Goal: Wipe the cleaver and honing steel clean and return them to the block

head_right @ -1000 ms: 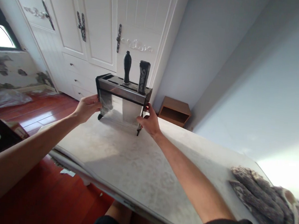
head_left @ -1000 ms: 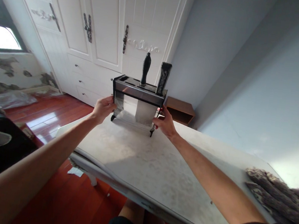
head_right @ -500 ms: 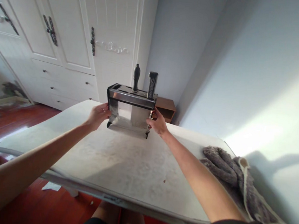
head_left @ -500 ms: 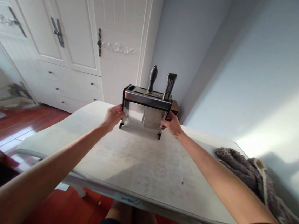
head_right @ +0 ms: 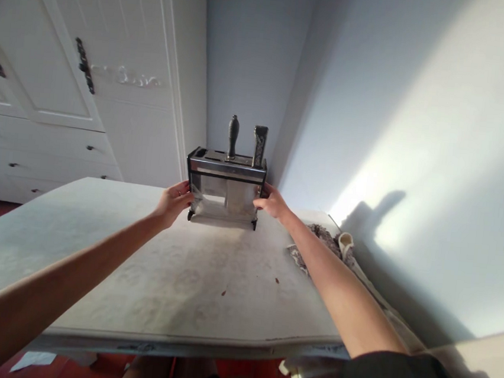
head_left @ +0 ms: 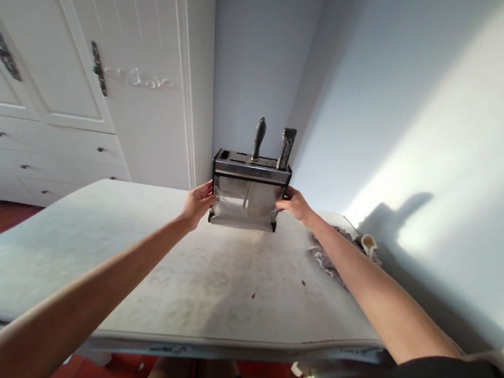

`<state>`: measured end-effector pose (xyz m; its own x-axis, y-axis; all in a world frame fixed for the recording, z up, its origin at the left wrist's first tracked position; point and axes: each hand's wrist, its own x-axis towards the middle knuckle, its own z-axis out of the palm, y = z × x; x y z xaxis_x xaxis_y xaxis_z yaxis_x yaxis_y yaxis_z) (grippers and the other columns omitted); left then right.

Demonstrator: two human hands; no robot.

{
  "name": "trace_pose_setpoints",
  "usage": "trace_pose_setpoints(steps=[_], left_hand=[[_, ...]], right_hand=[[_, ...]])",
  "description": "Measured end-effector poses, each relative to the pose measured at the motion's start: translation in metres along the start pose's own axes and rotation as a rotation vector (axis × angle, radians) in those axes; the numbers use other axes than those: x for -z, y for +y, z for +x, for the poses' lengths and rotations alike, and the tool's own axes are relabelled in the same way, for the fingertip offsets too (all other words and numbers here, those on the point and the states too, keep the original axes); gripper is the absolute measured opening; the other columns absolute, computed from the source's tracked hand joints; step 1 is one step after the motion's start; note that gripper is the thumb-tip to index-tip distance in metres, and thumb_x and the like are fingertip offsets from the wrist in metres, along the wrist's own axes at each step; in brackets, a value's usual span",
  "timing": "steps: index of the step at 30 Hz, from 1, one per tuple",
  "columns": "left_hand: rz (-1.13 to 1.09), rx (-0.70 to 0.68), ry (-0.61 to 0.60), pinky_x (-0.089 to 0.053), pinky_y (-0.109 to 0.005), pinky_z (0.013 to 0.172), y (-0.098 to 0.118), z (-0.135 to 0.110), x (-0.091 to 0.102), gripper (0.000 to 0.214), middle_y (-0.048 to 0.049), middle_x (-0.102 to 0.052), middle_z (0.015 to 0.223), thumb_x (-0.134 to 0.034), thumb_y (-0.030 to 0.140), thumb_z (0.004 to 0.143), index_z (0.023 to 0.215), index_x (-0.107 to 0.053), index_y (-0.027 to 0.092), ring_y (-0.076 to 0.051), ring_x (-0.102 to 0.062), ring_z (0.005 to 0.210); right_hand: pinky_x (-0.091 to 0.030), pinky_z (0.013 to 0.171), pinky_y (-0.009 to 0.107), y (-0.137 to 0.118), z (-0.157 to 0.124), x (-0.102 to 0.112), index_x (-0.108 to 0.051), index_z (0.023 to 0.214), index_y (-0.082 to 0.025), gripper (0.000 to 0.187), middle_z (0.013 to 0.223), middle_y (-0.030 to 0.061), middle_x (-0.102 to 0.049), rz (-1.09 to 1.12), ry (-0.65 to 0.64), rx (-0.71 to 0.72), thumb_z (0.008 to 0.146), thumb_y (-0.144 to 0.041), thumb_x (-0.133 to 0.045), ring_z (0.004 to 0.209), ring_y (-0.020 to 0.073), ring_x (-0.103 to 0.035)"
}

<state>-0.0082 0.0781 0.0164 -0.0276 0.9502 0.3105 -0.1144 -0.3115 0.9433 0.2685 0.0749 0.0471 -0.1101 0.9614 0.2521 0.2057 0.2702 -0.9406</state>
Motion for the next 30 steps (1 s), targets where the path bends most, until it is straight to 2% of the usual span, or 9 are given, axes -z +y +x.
trace_pose_setpoints(steps=[7, 11, 14, 18, 25, 30], left_hand=[[-0.089, 0.053, -0.102, -0.052, -0.022, 0.068, -0.008, 0.002, -0.055, 0.062, -0.0068, -0.071, 0.11, -0.063, 0.016, 0.058, 0.119, -0.065, 0.016, -0.017, -0.066, 0.091], [-0.08, 0.091, -0.119, -0.054, -0.029, 0.082, -0.015, 0.004, -0.082, 0.072, -0.0094, -0.064, 0.126, -0.063, 0.013, 0.059, 0.131, -0.058, 0.017, -0.022, -0.062, 0.11], [-0.111, 0.122, -0.134, -0.051, -0.033, 0.094, -0.02, 0.004, -0.102, 0.075, -0.0081, -0.063, 0.129, -0.063, 0.009, 0.058, 0.132, -0.057, 0.018, -0.023, -0.059, 0.119], [-0.164, 0.152, -0.193, -0.048, -0.035, 0.099, -0.024, 0.004, -0.128, 0.075, -0.006, -0.063, 0.129, -0.062, 0.006, 0.057, 0.131, -0.059, 0.02, -0.023, -0.055, 0.124], [-0.183, 0.183, -0.226, -0.047, -0.034, 0.098, -0.032, 0.006, -0.173, 0.075, -0.0078, -0.063, 0.129, -0.06, 0.0, 0.056, 0.129, -0.06, 0.017, -0.024, -0.054, 0.125], [-0.185, 0.126, -0.259, -0.045, -0.03, 0.099, -0.043, 0.006, -0.198, 0.072, -0.0095, -0.063, 0.129, -0.058, -0.002, 0.057, 0.128, -0.061, 0.014, -0.022, -0.057, 0.121]], right_hand=[[-0.042, 0.054, 0.027, 0.014, -0.004, 0.063, -0.059, 0.08, -0.017, 0.032, 0.071, -0.0035, -0.058, -0.045, 0.037, -0.046, 0.048, -0.016, -0.062, 0.058, 0.0109, -0.049], [-0.044, 0.058, 0.028, 0.018, -0.01, 0.095, -0.062, 0.082, -0.017, 0.033, 0.075, -0.0012, -0.061, -0.08, 0.046, -0.06, 0.049, -0.015, -0.062, 0.063, 0.013, -0.052], [-0.045, 0.059, 0.028, 0.021, -0.017, 0.119, -0.064, 0.082, -0.017, 0.033, 0.076, -0.001, -0.063, -0.094, 0.044, -0.068, 0.049, -0.013, -0.062, 0.065, 0.0136, -0.053], [-0.046, 0.059, 0.027, 0.025, -0.027, 0.147, -0.064, 0.084, -0.017, 0.034, 0.075, -0.001, -0.063, -0.094, 0.076, -0.105, 0.05, -0.011, -0.061, 0.065, 0.0136, -0.055], [-0.035, 0.046, 0.024, 0.042, -0.045, 0.178, -0.058, 0.072, -0.019, 0.023, 0.053, -0.006, -0.05, -0.014, 0.295, -0.152, 0.049, -0.015, -0.061, 0.049, 0.0096, -0.043], [-0.028, 0.043, 0.024, 0.047, -0.057, 0.189, -0.05, 0.06, -0.02, 0.016, 0.048, -0.007, -0.042, -0.002, 0.395, -0.156, 0.047, -0.016, -0.058, 0.045, 0.0075, -0.035]])
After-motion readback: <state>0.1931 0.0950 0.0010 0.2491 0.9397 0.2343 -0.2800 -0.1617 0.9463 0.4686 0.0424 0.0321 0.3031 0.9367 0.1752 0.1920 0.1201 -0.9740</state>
